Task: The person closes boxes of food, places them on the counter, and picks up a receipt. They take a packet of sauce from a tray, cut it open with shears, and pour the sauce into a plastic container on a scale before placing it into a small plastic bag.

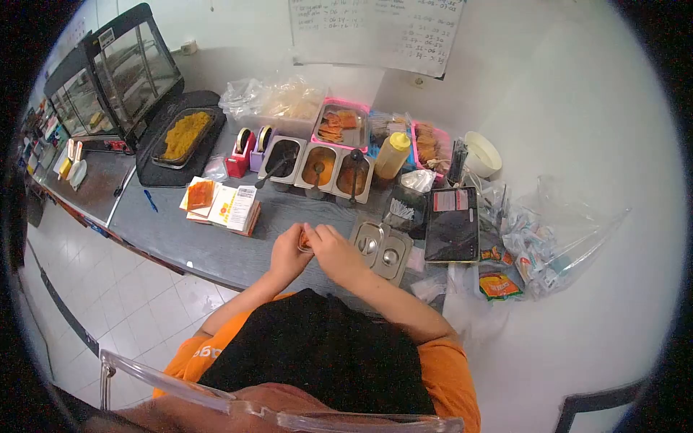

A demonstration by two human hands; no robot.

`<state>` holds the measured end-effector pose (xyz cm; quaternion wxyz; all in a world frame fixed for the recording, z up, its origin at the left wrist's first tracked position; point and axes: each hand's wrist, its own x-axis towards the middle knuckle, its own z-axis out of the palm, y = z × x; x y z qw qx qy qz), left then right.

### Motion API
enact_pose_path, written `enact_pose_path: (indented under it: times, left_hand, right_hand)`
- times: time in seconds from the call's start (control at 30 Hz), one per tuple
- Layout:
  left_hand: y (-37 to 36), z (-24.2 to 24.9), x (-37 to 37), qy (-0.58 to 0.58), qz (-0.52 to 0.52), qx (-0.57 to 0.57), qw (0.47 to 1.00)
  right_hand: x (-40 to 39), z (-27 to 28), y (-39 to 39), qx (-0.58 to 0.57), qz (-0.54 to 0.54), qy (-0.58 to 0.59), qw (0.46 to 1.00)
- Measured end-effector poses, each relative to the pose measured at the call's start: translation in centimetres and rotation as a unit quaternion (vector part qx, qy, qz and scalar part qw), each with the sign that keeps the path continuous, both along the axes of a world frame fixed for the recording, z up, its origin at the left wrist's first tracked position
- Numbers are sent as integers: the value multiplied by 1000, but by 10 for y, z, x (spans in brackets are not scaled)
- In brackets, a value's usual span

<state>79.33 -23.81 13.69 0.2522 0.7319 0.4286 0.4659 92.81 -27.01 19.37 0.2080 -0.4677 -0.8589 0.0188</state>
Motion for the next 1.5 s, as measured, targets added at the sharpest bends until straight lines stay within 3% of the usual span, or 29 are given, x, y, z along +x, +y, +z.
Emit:
enact_pose_path:
  times: [0.3, 0.63, 0.7, 0.93, 1.0, 1.13, 1.2, 1.43, 1.5]
  left_hand:
    - [-3, 8, 0, -5, -25, -22, 999]
    - [0, 9, -5, 14, -67, -17, 997]
    - [1, 9, -6, 41, -65, -12, 997]
    - [7, 20, -16, -25, -132, -11, 991]
    - [7, 29, -24, -144, -249, -210, 934]
    - [8, 43, -33, -139, -286, -253, 914]
    - [4, 51, -34, -154, -278, -278, 906]
    - [10, 50, -42, -64, -222, -246, 941]
    - [14, 39, -41, -46, -207, -140, 967]
  right_hand:
    - [9, 3, 7, 88, 90, 13, 992]
    - [2, 20, 8, 47, 67, -39, 996]
    - [4, 19, 12, 43, 107, -50, 992]
    - [9, 25, 18, 22, 85, 10, 996]
    - [13, 27, 22, -32, 46, 33, 998]
    - [12, 34, 22, -81, 46, 47, 995]
    - [9, 32, 21, -27, 90, 24, 995]
    - [-2, 35, 20, 6, 103, -41, 994]
    - [-1, 35, 21, -8, 116, -38, 992]
